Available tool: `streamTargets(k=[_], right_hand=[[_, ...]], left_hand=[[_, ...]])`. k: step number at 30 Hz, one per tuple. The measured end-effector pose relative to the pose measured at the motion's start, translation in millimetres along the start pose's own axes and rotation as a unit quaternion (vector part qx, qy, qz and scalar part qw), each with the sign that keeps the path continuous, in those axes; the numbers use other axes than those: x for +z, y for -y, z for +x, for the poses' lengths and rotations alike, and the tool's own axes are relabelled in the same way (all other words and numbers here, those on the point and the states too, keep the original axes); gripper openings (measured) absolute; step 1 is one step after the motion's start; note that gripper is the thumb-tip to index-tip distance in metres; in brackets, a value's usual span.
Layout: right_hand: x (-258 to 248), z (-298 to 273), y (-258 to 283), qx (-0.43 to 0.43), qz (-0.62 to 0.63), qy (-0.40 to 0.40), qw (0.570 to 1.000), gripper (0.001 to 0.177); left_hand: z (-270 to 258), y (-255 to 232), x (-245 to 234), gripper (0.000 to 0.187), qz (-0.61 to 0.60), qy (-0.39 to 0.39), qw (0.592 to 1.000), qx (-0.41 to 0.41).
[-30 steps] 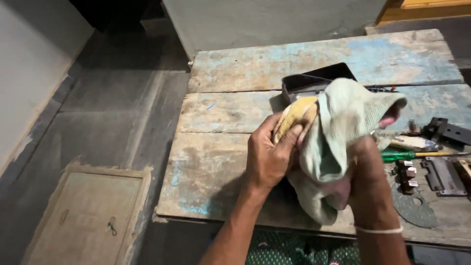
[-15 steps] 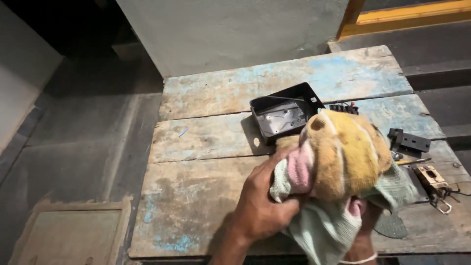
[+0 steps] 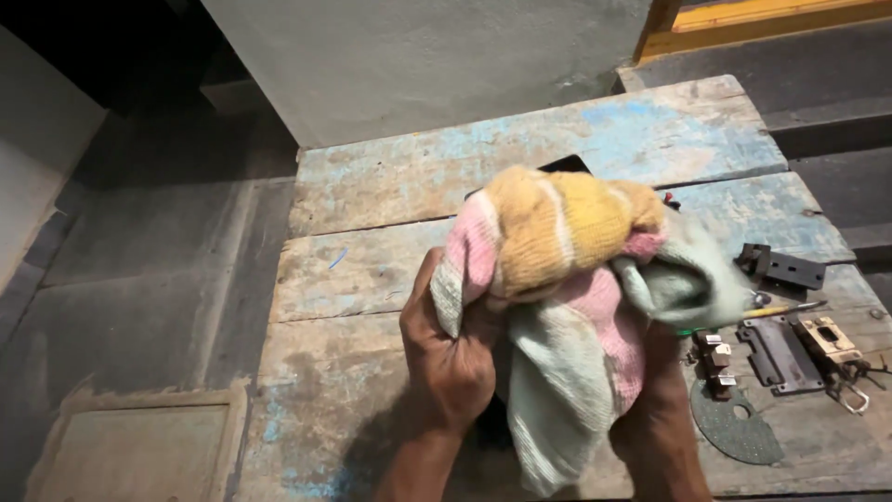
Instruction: Disassemble, clean, and repair electrical contactor components on a workshop table.
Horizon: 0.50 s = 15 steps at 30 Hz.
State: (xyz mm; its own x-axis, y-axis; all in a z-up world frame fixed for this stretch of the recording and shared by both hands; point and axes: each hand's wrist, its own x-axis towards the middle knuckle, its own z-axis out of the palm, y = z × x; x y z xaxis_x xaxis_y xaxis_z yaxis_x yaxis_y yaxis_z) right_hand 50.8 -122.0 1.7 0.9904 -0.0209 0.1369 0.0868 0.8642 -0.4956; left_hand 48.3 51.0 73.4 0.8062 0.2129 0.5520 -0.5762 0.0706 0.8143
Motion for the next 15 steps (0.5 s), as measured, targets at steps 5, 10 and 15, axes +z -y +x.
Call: streamTargets(k=[5, 10, 15], right_hand=[[-13, 13, 12, -0.083, -0.506, -0.062, 0.856, 0.059], [-41, 34, 34, -0.073, -0.636, 0.034, 0.768, 0.042], [56, 57, 79, -0.046, -0.126, -0.099, 0.986, 0.038]], left_hand=[[20, -8, -12, 0.035, 0.156, 0.079, 0.983, 0.054], [44, 8, -33, 0.059, 0.249, 0.158, 0.950, 0.098], [55, 0, -74, 0.080, 0.238, 0.106, 0.964, 0.046]])
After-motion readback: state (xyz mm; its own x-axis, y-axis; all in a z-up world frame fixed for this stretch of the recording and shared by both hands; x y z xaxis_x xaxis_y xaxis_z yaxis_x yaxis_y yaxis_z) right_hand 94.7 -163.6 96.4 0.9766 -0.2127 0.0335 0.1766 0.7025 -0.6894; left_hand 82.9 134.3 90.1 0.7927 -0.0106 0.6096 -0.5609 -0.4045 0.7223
